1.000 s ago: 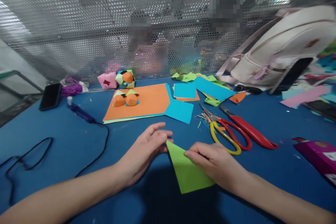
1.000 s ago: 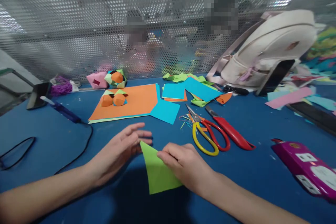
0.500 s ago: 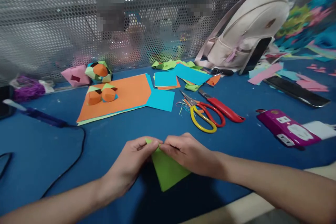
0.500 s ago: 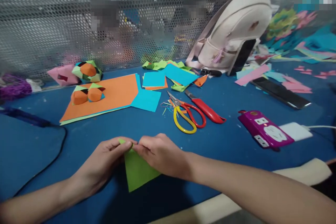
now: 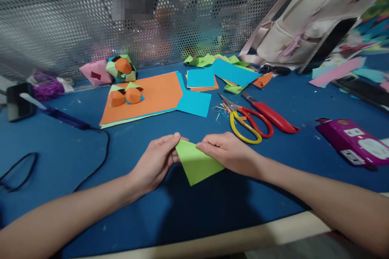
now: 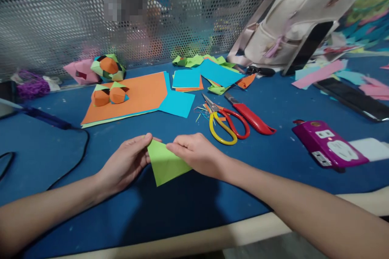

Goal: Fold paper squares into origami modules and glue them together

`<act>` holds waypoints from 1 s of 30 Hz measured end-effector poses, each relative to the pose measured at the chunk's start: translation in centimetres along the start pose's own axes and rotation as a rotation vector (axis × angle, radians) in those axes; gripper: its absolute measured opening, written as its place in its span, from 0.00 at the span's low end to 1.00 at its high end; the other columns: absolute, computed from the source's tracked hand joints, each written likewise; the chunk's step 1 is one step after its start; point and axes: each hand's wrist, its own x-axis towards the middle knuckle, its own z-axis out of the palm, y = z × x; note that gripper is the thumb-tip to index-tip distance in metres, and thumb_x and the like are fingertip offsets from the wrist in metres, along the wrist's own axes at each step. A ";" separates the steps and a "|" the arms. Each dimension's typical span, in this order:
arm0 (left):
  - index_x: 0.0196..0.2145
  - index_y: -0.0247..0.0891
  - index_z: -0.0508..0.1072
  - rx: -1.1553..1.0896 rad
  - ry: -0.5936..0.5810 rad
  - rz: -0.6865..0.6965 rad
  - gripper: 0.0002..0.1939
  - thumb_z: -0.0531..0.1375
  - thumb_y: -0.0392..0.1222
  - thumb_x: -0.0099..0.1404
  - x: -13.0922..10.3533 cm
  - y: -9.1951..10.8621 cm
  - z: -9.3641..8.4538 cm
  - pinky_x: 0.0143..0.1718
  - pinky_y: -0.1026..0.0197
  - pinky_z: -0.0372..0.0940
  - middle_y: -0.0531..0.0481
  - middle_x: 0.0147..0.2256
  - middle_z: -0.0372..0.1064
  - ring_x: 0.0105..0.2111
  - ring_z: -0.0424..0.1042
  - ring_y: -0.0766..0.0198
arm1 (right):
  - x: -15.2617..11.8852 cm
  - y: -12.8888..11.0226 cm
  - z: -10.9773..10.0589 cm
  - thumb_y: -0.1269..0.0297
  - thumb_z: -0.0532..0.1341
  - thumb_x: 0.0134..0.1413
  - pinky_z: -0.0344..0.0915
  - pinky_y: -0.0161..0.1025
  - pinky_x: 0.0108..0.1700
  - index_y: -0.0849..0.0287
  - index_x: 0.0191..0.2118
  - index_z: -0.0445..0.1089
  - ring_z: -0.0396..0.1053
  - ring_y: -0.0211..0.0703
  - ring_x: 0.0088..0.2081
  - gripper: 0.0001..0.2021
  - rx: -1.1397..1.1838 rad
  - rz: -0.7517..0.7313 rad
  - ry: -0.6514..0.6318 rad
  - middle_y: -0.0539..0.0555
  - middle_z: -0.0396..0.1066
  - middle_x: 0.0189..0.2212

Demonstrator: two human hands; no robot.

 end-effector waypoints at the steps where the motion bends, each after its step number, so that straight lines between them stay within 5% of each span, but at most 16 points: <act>1: 0.28 0.31 0.75 -0.010 0.007 0.006 0.10 0.59 0.41 0.62 0.0 0.0 0.0 0.28 0.68 0.66 0.47 0.23 0.73 0.24 0.72 0.67 | 0.0 0.0 -0.1 0.55 0.51 0.58 0.49 0.30 0.22 0.59 0.20 0.59 0.54 0.31 0.21 0.19 0.016 0.011 -0.007 0.45 0.55 0.17; 12: 0.35 0.31 0.74 -0.078 0.061 0.074 0.11 0.56 0.42 0.64 0.6 0.6 -1.0 0.30 0.63 0.70 0.46 0.26 0.73 0.26 0.74 0.64 | 0.0 0.0 -0.8 0.52 0.53 0.56 0.49 0.29 0.15 0.58 0.20 0.57 0.55 0.29 0.12 0.19 0.137 0.170 -0.029 0.42 0.53 0.12; 19: 0.47 0.38 0.68 -0.159 -0.084 0.079 0.16 0.59 0.43 0.61 0.4 0.8 -0.9 0.39 0.58 0.70 0.45 0.36 0.75 0.36 0.75 0.60 | 0.4 0.3 -0.5 0.47 0.58 0.52 0.41 0.25 0.11 0.58 0.22 0.59 0.48 0.26 0.10 0.20 0.502 0.381 -0.024 0.40 0.53 0.09; 24: 0.38 0.36 0.71 -0.118 -0.104 0.094 0.10 0.62 0.36 0.58 0.0 0.7 -0.6 0.40 0.62 0.68 0.45 0.36 0.76 0.36 0.75 0.63 | 0.5 0.4 -0.1 0.45 0.57 0.52 0.43 0.26 0.13 0.60 0.25 0.62 0.50 0.26 0.11 0.21 0.681 0.404 -0.071 0.42 0.55 0.10; 28: 0.34 0.35 0.70 -0.139 -0.035 0.123 0.06 0.63 0.37 0.58 0.4 0.7 -1.0 0.37 0.63 0.69 0.47 0.31 0.75 0.32 0.74 0.65 | 0.3 0.3 -0.9 0.44 0.52 0.56 0.61 0.31 0.23 0.62 0.39 0.68 0.66 0.34 0.24 0.23 0.563 0.190 -0.027 0.54 0.72 0.27; 30: 0.32 0.34 0.70 -0.150 -0.003 0.129 0.06 0.63 0.38 0.58 0.6 0.6 -1.1 0.35 0.63 0.69 0.48 0.29 0.74 0.30 0.73 0.66 | 0.0 0.2 -1.2 0.47 0.56 0.54 0.66 0.34 0.32 0.61 0.48 0.65 0.68 0.37 0.33 0.24 0.513 0.095 -0.033 0.59 0.71 0.42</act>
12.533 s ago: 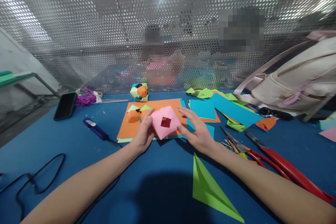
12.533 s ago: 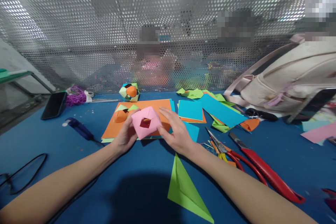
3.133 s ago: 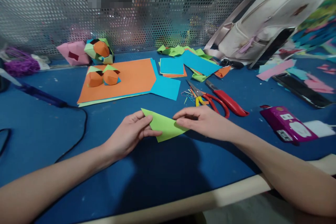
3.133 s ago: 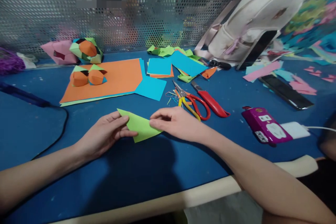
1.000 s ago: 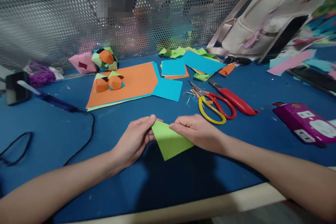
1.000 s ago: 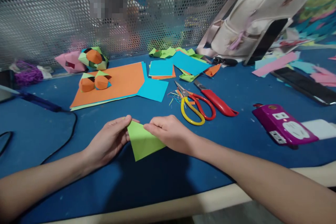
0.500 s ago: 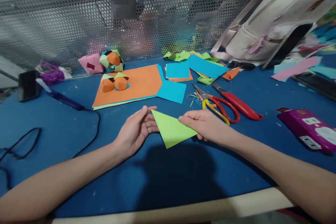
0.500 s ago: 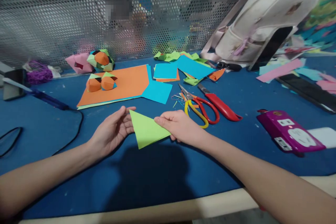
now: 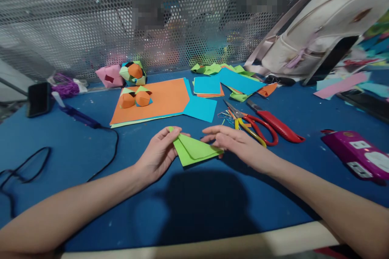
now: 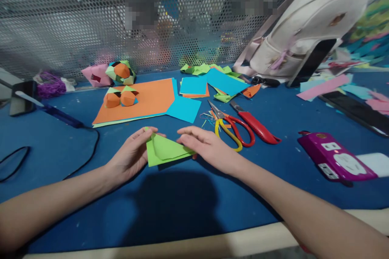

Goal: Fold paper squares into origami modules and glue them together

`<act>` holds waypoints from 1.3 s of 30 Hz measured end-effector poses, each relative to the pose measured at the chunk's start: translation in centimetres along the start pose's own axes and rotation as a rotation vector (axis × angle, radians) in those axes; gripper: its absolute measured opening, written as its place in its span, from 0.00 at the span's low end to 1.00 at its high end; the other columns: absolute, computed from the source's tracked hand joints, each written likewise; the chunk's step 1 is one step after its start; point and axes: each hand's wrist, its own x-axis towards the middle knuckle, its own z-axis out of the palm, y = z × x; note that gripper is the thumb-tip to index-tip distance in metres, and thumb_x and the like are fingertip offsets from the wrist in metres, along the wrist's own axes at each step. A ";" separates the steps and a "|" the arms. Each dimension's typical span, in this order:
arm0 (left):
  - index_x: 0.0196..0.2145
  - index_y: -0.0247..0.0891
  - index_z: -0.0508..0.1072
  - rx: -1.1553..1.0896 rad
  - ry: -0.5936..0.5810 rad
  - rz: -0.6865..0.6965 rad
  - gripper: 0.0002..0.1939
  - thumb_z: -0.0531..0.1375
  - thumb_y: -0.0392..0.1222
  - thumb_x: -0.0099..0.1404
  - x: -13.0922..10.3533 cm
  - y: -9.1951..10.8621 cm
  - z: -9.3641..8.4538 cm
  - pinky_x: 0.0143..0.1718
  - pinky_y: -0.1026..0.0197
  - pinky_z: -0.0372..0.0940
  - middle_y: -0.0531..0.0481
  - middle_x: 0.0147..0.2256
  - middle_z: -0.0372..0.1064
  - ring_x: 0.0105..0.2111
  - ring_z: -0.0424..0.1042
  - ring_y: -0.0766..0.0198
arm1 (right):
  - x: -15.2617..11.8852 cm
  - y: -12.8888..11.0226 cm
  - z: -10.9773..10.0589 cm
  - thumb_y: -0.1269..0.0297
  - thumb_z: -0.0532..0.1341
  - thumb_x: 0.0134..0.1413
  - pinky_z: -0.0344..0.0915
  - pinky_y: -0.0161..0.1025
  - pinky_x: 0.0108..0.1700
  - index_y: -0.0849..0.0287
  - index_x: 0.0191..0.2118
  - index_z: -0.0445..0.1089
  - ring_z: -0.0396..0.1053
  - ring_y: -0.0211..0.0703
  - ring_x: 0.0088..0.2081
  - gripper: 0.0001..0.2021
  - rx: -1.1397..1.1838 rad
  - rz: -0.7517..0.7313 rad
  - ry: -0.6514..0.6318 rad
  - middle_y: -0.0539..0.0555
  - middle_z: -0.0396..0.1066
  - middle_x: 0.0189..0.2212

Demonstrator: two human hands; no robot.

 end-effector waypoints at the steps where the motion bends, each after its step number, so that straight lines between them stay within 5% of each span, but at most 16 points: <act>1: 0.31 0.34 0.69 -0.004 0.010 0.006 0.07 0.63 0.39 0.58 0.1 0.0 0.0 0.35 0.64 0.69 0.48 0.29 0.74 0.29 0.73 0.66 | -0.2 -0.1 0.0 0.48 0.59 0.52 0.66 0.36 0.35 0.59 0.51 0.63 0.68 0.39 0.37 0.26 -0.029 -0.015 -0.030 0.60 0.67 0.48; 3: 0.30 0.34 0.69 -0.007 0.015 0.021 0.08 0.63 0.40 0.58 0.1 -0.2 0.0 0.35 0.64 0.69 0.50 0.28 0.73 0.29 0.73 0.67 | -0.5 -0.3 0.3 0.52 0.64 0.47 0.66 0.38 0.39 0.57 0.56 0.59 0.68 0.42 0.41 0.31 -0.107 -0.015 -0.079 0.60 0.65 0.51; 6: 0.29 0.34 0.68 0.014 0.001 0.048 0.09 0.63 0.42 0.58 0.1 -0.4 0.1 0.34 0.65 0.68 0.50 0.28 0.72 0.28 0.72 0.68 | -0.7 -0.1 1.1 0.56 0.64 0.46 0.66 0.37 0.36 0.57 0.54 0.62 0.68 0.42 0.38 0.28 -0.224 -0.018 -0.037 0.57 0.69 0.43; 9: 0.29 0.35 0.69 0.040 -0.013 0.065 0.11 0.64 0.44 0.56 0.0 -0.6 0.1 0.31 0.66 0.68 0.52 0.27 0.70 0.27 0.71 0.68 | -0.4 0.2 1.7 0.57 0.58 0.52 0.64 0.34 0.29 0.60 0.37 0.70 0.66 0.37 0.28 0.12 -0.299 -0.062 0.085 0.50 0.67 0.26; 11: 0.33 0.35 0.70 0.046 -0.027 0.076 0.12 0.65 0.44 0.55 -0.1 -0.7 0.1 0.33 0.65 0.68 0.52 0.29 0.71 0.29 0.71 0.67 | -0.2 0.4 1.8 0.56 0.55 0.55 0.64 0.34 0.27 0.59 0.26 0.66 0.64 0.36 0.25 0.13 -0.290 -0.066 0.145 0.48 0.63 0.21; 16: 0.49 0.39 0.66 0.056 -0.080 0.051 0.26 0.66 0.34 0.52 -0.5 -0.7 0.3 0.40 0.62 0.66 0.49 0.39 0.72 0.37 0.72 0.64 | 0.2 0.6 1.5 0.55 0.54 0.55 0.64 0.34 0.27 0.59 0.26 0.63 0.66 0.36 0.24 0.13 -0.133 -0.019 0.176 0.49 0.66 0.25; 20: 0.55 0.41 0.62 0.085 -0.077 0.010 0.35 0.62 0.25 0.49 -0.7 -0.5 0.5 0.41 0.64 0.64 0.50 0.41 0.73 0.38 0.71 0.65 | 0.5 0.8 1.2 0.55 0.55 0.55 0.53 0.32 0.22 0.58 0.20 0.56 0.55 0.32 0.20 0.17 -0.253 -0.090 0.271 0.45 0.53 0.17; 27: 0.53 0.40 0.65 0.192 -0.094 -0.009 0.34 0.57 0.25 0.48 -0.6 -0.7 0.5 0.36 0.65 0.62 0.52 0.34 0.73 0.31 0.70 0.68 | 0.4 0.9 1.3 0.56 0.61 0.49 0.62 0.36 0.29 0.60 0.34 0.71 0.66 0.39 0.28 0.12 -0.160 -0.098 0.242 0.51 0.71 0.28; 33: 0.52 0.40 0.65 0.214 -0.132 -0.001 0.28 0.62 0.31 0.53 -0.6 -1.0 0.1 0.41 0.60 0.64 0.47 0.43 0.73 0.40 0.72 0.60 | 0.6 1.5 1.1 0.54 0.62 0.49 0.65 0.38 0.33 0.58 0.32 0.74 0.70 0.42 0.31 0.12 0.023 -0.062 0.267 0.51 0.74 0.30; 39: 0.50 0.38 0.67 0.211 -0.164 -0.003 0.24 0.63 0.33 0.54 -0.7 -0.8 0.3 0.37 0.60 0.67 0.46 0.41 0.74 0.36 0.75 0.59 | 1.1 1.7 1.1 0.53 0.65 0.45 0.63 0.37 0.31 0.59 0.26 0.72 0.67 0.39 0.28 0.13 0.183 0.025 0.283 0.49 0.71 0.24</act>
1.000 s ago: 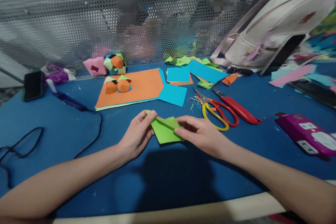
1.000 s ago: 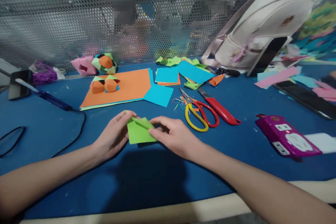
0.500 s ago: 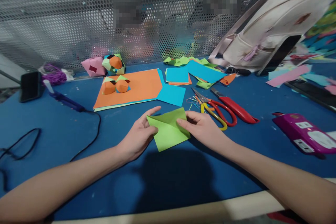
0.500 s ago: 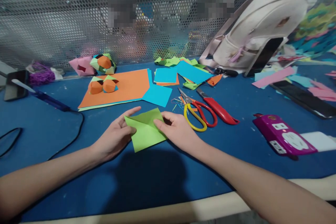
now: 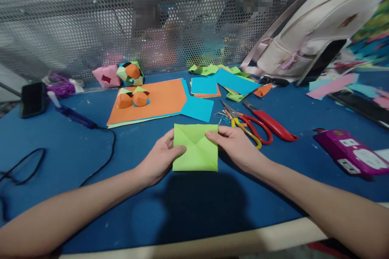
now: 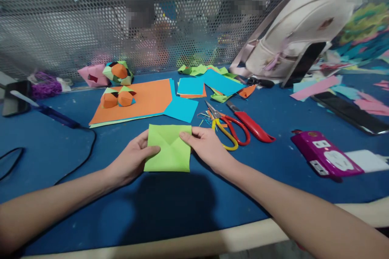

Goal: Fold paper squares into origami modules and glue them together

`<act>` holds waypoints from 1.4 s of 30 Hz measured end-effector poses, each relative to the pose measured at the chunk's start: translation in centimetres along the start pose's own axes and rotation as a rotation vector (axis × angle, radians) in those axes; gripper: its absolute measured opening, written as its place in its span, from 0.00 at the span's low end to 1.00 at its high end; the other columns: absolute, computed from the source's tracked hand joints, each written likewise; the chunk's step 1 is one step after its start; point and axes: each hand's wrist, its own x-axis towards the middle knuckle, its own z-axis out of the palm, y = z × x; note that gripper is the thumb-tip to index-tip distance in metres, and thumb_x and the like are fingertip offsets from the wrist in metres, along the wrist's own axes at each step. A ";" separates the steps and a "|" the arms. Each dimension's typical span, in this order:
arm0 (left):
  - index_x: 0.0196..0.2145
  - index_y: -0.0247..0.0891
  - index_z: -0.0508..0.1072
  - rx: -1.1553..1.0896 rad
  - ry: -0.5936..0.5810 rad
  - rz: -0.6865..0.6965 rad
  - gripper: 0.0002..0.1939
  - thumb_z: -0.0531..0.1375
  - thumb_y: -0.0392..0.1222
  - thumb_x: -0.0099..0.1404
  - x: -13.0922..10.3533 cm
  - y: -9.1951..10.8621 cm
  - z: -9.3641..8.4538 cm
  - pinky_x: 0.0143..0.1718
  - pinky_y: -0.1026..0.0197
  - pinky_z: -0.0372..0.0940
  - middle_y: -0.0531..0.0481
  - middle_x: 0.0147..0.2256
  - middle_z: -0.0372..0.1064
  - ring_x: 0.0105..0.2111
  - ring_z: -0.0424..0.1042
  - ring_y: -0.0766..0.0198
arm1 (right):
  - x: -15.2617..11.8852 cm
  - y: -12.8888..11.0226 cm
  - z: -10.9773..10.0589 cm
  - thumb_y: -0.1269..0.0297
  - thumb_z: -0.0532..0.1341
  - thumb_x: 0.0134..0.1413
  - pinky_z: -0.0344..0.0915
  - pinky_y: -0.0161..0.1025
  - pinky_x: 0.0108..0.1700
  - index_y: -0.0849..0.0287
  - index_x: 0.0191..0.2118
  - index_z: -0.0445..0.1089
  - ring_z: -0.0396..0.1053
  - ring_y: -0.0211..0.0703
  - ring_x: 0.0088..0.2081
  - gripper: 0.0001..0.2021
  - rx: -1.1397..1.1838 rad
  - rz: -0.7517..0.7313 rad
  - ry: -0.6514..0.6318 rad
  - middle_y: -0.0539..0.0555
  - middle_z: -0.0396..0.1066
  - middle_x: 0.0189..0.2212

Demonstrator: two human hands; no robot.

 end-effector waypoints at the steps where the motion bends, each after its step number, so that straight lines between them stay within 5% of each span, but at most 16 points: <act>1: 0.49 0.38 0.68 -0.007 0.007 0.000 0.24 0.63 0.33 0.54 0.0 0.1 0.0 0.36 0.61 0.67 0.46 0.40 0.75 0.35 0.75 0.59 | 0.1 0.1 0.1 0.52 0.65 0.45 0.63 0.36 0.31 0.60 0.25 0.71 0.66 0.38 0.26 0.14 0.022 0.019 0.002 0.49 0.71 0.23; 6: 0.46 0.38 0.72 -0.044 0.018 -0.007 0.19 0.61 0.32 0.55 0.2 0.2 0.0 0.34 0.62 0.67 0.48 0.36 0.76 0.32 0.75 0.61 | 0.3 0.4 0.1 0.51 0.64 0.46 0.64 0.35 0.30 0.60 0.25 0.71 0.66 0.35 0.25 0.15 0.103 0.035 -0.037 0.48 0.69 0.22; 11: 0.47 0.37 0.72 -0.131 0.052 0.032 0.19 0.59 0.32 0.56 0.6 0.3 -0.3 0.41 0.61 0.66 0.47 0.42 0.74 0.41 0.73 0.58 | 0.2 -0.1 0.1 0.54 0.66 0.44 0.67 0.34 0.27 0.61 0.26 0.69 0.67 0.34 0.23 0.14 0.128 0.011 -0.029 0.48 0.69 0.22; 17: 0.52 0.39 0.66 -0.240 -0.051 0.144 0.26 0.59 0.52 0.59 0.4 0.4 -0.4 0.44 0.57 0.65 0.43 0.47 0.71 0.48 0.69 0.54 | 0.0 -0.8 0.4 0.60 0.68 0.40 0.73 0.38 0.32 0.60 0.30 0.63 0.72 0.37 0.28 0.15 0.208 0.036 0.044 0.49 0.71 0.27; 23: 0.58 0.42 0.60 -0.056 -0.052 0.066 0.36 0.66 0.33 0.52 0.1 -0.4 -0.2 0.51 0.56 0.61 0.44 0.51 0.68 0.51 0.67 0.54 | -0.5 -0.4 0.9 0.56 0.65 0.45 0.69 0.37 0.32 0.59 0.30 0.62 0.69 0.35 0.28 0.13 -0.044 -0.022 -0.034 0.47 0.67 0.27; 29: 0.53 0.38 0.67 -0.080 0.016 0.034 0.26 0.62 0.33 0.56 0.4 -0.5 -0.3 0.48 0.53 0.64 0.44 0.45 0.74 0.45 0.72 0.53 | -1.0 -0.9 0.7 0.52 0.56 0.55 0.60 0.32 0.27 0.58 0.28 0.62 0.60 0.32 0.24 0.14 -0.032 -0.111 -0.107 0.45 0.60 0.22; 37: 0.38 0.33 0.76 -0.162 0.106 0.000 0.11 0.62 0.37 0.56 0.5 -0.2 0.0 0.44 0.53 0.68 0.44 0.37 0.77 0.41 0.74 0.53 | -0.9 -0.5 1.1 0.60 0.60 0.48 0.57 0.33 0.27 0.59 0.32 0.62 0.58 0.33 0.25 0.09 -0.181 -0.107 -0.089 0.45 0.60 0.23; 42: 0.38 0.32 0.76 -0.235 0.150 -0.053 0.11 0.60 0.38 0.57 0.5 0.2 0.1 0.44 0.53 0.68 0.43 0.37 0.77 0.41 0.74 0.53 | -0.9 0.0 1.2 0.63 0.59 0.48 0.54 0.33 0.25 0.59 0.34 0.62 0.54 0.32 0.23 0.07 -0.287 -0.147 -0.068 0.44 0.57 0.22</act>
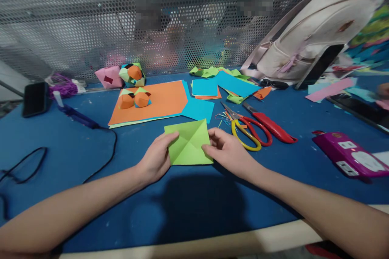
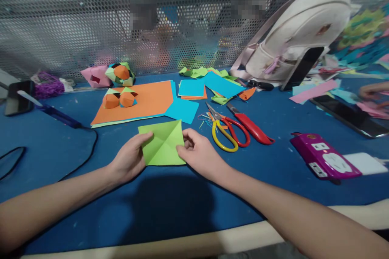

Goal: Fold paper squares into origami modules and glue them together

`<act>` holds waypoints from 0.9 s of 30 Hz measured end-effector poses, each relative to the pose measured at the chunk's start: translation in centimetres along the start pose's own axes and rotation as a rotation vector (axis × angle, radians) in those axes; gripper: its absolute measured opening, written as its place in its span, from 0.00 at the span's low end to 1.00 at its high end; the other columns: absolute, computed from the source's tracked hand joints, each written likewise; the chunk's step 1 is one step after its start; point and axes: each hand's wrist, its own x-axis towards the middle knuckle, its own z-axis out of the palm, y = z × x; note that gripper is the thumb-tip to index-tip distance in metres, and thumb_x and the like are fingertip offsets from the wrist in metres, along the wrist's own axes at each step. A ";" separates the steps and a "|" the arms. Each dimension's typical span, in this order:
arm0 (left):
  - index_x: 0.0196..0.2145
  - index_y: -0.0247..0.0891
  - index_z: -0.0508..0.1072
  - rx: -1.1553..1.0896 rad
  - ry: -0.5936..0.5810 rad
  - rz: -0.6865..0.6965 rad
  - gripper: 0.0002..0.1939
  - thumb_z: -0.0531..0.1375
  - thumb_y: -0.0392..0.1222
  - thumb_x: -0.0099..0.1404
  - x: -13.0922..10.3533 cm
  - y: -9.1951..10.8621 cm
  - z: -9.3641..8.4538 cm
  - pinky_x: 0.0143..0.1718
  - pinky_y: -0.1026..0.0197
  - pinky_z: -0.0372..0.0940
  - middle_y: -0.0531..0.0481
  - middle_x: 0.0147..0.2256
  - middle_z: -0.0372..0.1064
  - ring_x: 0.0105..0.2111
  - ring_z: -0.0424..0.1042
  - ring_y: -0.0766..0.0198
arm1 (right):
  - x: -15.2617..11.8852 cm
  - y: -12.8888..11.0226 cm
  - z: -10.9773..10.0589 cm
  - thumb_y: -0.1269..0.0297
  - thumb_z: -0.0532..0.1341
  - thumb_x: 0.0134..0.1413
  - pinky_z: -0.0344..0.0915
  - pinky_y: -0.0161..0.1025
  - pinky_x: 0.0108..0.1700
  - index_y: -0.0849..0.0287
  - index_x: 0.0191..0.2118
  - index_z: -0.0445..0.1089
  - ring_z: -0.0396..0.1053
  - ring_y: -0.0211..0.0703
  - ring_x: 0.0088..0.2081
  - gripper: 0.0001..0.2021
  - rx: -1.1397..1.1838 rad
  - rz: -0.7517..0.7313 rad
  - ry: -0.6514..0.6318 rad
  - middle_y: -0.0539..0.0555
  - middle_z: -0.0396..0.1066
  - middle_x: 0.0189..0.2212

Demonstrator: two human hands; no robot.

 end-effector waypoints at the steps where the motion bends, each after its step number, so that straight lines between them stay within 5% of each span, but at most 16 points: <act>1: 0.39 0.32 0.76 -0.011 -0.007 -0.013 0.12 0.59 0.38 0.58 0.0 0.0 0.0 0.45 0.53 0.68 0.43 0.37 0.77 0.41 0.74 0.52 | 0.0 0.1 0.0 0.62 0.59 0.48 0.55 0.33 0.26 0.59 0.35 0.63 0.55 0.33 0.24 0.08 0.004 -0.007 -0.002 0.45 0.58 0.23; 6: 0.44 0.31 0.73 -0.092 -0.070 -0.104 0.18 0.55 0.41 0.59 0.2 0.2 -0.1 0.48 0.49 0.66 0.42 0.38 0.76 0.44 0.73 0.49 | -0.3 0.5 0.1 0.64 0.58 0.51 0.59 0.34 0.28 0.59 0.37 0.63 0.59 0.35 0.26 0.07 -0.143 -0.122 0.043 0.48 0.62 0.26; 9: 0.45 0.32 0.72 -0.133 -0.106 -0.127 0.19 0.53 0.41 0.59 0.2 0.4 -0.3 0.49 0.46 0.64 0.42 0.39 0.76 0.44 0.73 0.48 | -0.5 0.7 0.0 0.70 0.57 0.53 0.62 0.36 0.31 0.60 0.36 0.65 0.62 0.37 0.29 0.04 -0.332 -0.400 0.077 0.50 0.63 0.28; 14: 0.42 0.32 0.72 -0.156 -0.152 -0.128 0.18 0.51 0.40 0.57 0.1 0.8 -0.4 0.47 0.44 0.64 0.39 0.38 0.76 0.41 0.74 0.48 | -0.6 1.0 -0.2 0.76 0.52 0.56 0.66 0.39 0.40 0.58 0.43 0.68 0.67 0.42 0.41 0.13 -0.569 -0.852 0.030 0.57 0.69 0.38; 20: 0.42 0.33 0.70 -0.144 -0.159 -0.103 0.20 0.53 0.50 0.60 -0.1 1.0 -0.1 0.47 0.47 0.64 0.37 0.39 0.75 0.42 0.73 0.49 | -0.3 1.4 -0.2 0.74 0.53 0.57 0.67 0.42 0.40 0.58 0.41 0.70 0.65 0.45 0.42 0.11 -0.813 -0.948 0.021 0.60 0.70 0.41; 27: 0.45 0.34 0.67 0.043 -0.079 0.020 0.21 0.55 0.26 0.51 -0.1 0.7 -0.1 0.47 0.50 0.65 0.41 0.41 0.75 0.40 0.74 0.55 | -0.7 0.6 -0.3 0.72 0.55 0.50 0.65 0.48 0.43 0.60 0.46 0.67 0.65 0.51 0.46 0.15 -0.741 -0.901 -0.079 0.62 0.68 0.47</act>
